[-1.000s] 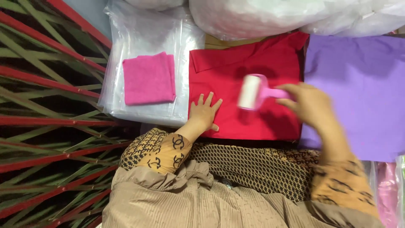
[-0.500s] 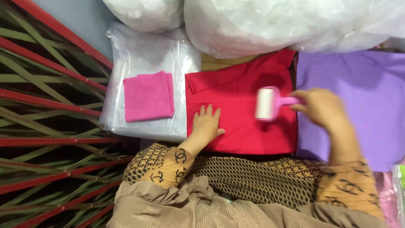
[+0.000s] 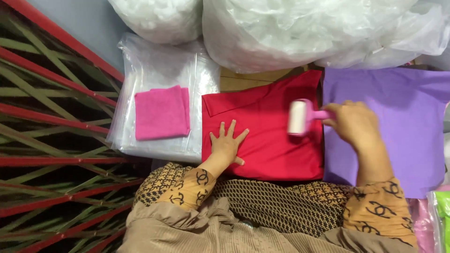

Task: Using a lint roller to clean a piece of red fabric on a wooden work surface.

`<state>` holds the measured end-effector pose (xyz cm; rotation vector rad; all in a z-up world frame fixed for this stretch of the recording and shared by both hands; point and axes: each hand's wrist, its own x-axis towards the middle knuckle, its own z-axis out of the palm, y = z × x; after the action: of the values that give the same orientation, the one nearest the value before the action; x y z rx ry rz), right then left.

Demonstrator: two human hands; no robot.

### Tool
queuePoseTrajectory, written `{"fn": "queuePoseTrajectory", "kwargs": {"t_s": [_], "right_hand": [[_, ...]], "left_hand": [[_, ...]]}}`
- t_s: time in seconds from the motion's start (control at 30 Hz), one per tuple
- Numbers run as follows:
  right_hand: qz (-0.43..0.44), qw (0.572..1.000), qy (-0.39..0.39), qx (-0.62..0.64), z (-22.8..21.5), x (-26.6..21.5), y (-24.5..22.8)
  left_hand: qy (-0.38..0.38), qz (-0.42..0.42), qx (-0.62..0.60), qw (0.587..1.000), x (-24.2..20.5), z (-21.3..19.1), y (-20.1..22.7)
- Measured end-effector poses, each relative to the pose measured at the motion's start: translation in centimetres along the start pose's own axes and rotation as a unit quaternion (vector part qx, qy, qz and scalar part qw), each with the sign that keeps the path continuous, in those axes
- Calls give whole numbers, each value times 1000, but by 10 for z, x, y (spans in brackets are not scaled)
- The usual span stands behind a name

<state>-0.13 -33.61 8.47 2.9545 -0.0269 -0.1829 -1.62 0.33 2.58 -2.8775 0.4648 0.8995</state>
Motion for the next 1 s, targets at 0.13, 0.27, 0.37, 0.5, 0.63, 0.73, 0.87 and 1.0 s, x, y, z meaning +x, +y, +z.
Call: {"fn": "queuePoseTrajectory", "kwargs": {"t_s": [0.13,0.27,0.37,0.5,0.63,0.73,0.87,1.0], "right_hand": [[-136,984,-6,111,-25,-10,-73],[-146,986,-36,76,-28,-6,-75],[-18,994,-111,7,14,37,2],[93,987,-79,-107,4,30,30],[-74,996,34,31,-7,43,-53],[-142,985,55,79,0,57,-97],[-55,996,-4,63,-1,73,-44],[60,996,24,-67,20,59,37]], "left_hand": [[-17,14,12,1000,-8,14,-12],[100,43,-37,993,17,20,-42],[55,-56,-27,997,10,-18,-60],[59,-113,-83,988,31,-25,-87],[161,-36,-57,985,51,-26,-77],[116,-35,-37,992,64,-31,-75],[30,-85,-10,996,59,-46,-78],[25,-99,24,995,60,-47,-72]]}}
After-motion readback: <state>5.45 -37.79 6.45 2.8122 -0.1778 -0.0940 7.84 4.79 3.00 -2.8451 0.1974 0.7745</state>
